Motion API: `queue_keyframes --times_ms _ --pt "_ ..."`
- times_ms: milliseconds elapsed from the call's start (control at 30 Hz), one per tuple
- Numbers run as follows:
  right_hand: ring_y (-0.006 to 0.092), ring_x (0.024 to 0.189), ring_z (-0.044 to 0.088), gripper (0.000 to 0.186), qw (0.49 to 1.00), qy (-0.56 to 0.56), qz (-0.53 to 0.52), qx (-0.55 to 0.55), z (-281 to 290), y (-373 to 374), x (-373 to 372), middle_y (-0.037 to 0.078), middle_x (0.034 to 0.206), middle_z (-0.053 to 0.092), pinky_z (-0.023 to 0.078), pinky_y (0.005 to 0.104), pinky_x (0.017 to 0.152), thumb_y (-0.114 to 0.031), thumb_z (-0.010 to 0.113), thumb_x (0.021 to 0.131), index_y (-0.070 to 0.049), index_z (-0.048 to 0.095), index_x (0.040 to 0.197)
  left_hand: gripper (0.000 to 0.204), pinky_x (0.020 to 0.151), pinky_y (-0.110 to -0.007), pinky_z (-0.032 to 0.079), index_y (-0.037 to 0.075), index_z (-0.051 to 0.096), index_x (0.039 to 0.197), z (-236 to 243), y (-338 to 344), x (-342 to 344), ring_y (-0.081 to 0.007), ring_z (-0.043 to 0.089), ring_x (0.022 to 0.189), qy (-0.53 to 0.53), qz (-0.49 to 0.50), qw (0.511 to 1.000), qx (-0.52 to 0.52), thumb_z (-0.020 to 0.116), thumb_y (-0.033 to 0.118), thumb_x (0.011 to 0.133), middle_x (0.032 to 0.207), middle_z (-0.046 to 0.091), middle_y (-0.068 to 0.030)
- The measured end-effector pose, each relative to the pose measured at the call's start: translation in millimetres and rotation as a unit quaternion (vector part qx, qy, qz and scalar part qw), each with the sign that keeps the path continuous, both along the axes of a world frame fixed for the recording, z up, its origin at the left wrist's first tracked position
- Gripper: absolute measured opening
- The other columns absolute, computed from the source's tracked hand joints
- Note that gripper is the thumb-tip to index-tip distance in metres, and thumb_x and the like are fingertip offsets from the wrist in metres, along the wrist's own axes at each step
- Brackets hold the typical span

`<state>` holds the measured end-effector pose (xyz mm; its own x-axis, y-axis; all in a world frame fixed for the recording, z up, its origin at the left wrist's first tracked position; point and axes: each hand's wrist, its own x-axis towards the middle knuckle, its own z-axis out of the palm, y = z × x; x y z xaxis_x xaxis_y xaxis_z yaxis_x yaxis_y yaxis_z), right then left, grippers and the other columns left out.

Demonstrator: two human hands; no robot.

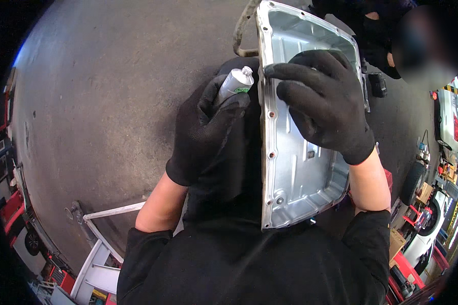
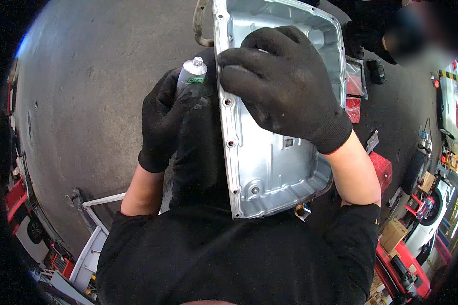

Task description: Applying a bead of gasket sealant around the perimeter of an oil pan.

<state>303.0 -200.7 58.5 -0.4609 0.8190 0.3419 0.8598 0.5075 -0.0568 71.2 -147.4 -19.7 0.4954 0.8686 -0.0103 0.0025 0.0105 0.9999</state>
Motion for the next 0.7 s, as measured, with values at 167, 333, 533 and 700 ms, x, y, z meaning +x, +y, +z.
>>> queue_keyframes --times_ms 167,333,533,700 --pt "0.0261 0.114 0.063 0.029 0.999 -0.032 0.034 0.016 -5 -7 11 -0.002 0.122 0.072 0.050 0.0456 0.093 -0.015 0.077 0.073 -0.023 0.072 0.100 0.031 0.091 -0.032 0.055 -0.004 0.069 0.124 4 0 2 -0.0178 0.071 0.103 -0.018 0.000 1.000 -0.013 0.073 0.012 0.097 0.114 0.077 -0.0139" --pt "0.0248 0.117 0.062 0.027 0.999 -0.037 0.003 0.032 -7 -9 17 -0.003 0.125 0.072 0.050 0.0442 0.093 -0.016 0.077 0.073 -0.023 0.072 0.099 0.032 0.092 -0.033 0.055 -0.005 0.069 0.125 -1 1 1 -0.0177 0.071 0.104 -0.017 -0.009 1.000 -0.003 0.073 0.012 0.097 0.115 0.077 -0.0143" --pt "0.0304 0.114 0.065 0.016 0.998 -0.028 0.020 0.045 -11 -4 8 0.001 0.129 0.075 0.049 0.0461 0.092 -0.013 0.074 0.073 -0.015 0.066 0.088 0.033 0.092 -0.033 0.055 -0.004 0.069 0.125 -2 -1 1 -0.0187 0.071 0.105 -0.009 0.004 1.000 0.003 0.072 0.013 0.098 0.115 0.077 -0.0150" --pt "0.0292 0.122 0.062 0.018 0.998 -0.043 0.019 0.048 -19 -13 12 0.000 0.133 0.071 0.049 0.0459 0.097 -0.018 0.075 0.077 -0.018 0.069 0.093 0.032 0.092 -0.033 0.055 -0.004 0.069 0.125 -2 -1 2 -0.0184 0.072 0.104 -0.018 -0.009 1.000 -0.006 0.072 0.013 0.098 0.114 0.077 -0.0150"
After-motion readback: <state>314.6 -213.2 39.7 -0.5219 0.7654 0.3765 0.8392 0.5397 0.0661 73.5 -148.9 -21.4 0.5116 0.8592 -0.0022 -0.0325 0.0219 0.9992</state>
